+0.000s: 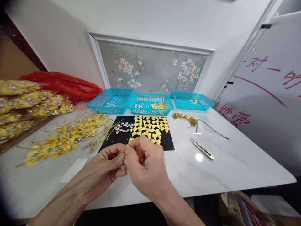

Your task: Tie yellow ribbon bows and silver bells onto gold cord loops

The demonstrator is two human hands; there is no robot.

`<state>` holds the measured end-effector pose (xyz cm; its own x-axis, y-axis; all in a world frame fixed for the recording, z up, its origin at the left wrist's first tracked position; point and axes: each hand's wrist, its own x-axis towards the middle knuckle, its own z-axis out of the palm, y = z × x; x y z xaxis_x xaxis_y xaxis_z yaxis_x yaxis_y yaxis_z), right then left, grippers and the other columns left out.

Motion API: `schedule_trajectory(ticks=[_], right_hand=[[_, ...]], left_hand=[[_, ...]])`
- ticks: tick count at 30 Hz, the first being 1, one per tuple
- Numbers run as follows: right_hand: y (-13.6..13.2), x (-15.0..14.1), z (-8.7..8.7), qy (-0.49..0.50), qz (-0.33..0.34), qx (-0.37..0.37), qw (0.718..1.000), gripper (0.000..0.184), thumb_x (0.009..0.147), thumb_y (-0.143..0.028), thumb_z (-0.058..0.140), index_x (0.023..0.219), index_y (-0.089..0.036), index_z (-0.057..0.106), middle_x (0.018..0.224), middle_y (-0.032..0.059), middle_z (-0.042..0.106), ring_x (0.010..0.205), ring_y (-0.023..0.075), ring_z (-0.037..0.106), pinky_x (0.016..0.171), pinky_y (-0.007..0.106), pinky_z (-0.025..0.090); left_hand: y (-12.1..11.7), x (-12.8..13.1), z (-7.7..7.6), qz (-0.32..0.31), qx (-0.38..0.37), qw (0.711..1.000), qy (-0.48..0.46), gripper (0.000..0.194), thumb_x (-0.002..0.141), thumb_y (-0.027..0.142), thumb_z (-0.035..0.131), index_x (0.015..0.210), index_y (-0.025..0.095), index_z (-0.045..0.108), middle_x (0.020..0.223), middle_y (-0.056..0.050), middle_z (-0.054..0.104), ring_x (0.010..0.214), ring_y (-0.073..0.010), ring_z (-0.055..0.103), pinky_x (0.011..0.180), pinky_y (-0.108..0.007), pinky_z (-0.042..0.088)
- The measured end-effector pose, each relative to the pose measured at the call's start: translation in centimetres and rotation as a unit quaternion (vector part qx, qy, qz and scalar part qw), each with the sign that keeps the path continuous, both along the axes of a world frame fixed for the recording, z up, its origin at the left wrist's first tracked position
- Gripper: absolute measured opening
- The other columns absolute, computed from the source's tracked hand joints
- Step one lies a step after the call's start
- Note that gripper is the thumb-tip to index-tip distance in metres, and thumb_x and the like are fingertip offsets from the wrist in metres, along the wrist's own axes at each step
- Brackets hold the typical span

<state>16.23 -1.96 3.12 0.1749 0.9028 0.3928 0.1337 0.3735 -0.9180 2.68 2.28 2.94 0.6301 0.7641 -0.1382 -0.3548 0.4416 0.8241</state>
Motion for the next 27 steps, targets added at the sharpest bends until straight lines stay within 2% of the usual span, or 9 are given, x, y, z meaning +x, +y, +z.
schedule_trajectory(ticks=[6,27], right_hand=[[0.2,0.0,0.0,0.000,0.004,-0.002,1.000,0.018,0.087,-0.025,0.053,0.070,-0.021,0.052,0.045,-0.0079,0.043,0.039,0.0080,0.035,0.038,0.021,0.029],[0.0,-0.1,-1.1,0.020,-0.005,0.009,1.000,0.020,0.090,-0.027,0.054,0.071,-0.020,0.054,0.047,-0.0062,0.048,0.040,0.0082,0.041,0.040,0.021,0.030]], left_hand=[[0.0,-0.1,0.0,-0.003,0.002,1.000,0.001,0.021,0.067,0.028,0.091,0.070,0.013,0.076,0.058,0.001,0.066,0.052,-0.0059,0.055,0.051,-0.014,0.044],[-0.2,-0.2,-0.1,-0.009,-0.006,1.000,-0.019,0.023,0.074,0.030,0.086,0.066,0.012,0.073,0.059,-0.001,0.068,0.054,-0.0066,0.059,0.052,-0.012,0.048]])
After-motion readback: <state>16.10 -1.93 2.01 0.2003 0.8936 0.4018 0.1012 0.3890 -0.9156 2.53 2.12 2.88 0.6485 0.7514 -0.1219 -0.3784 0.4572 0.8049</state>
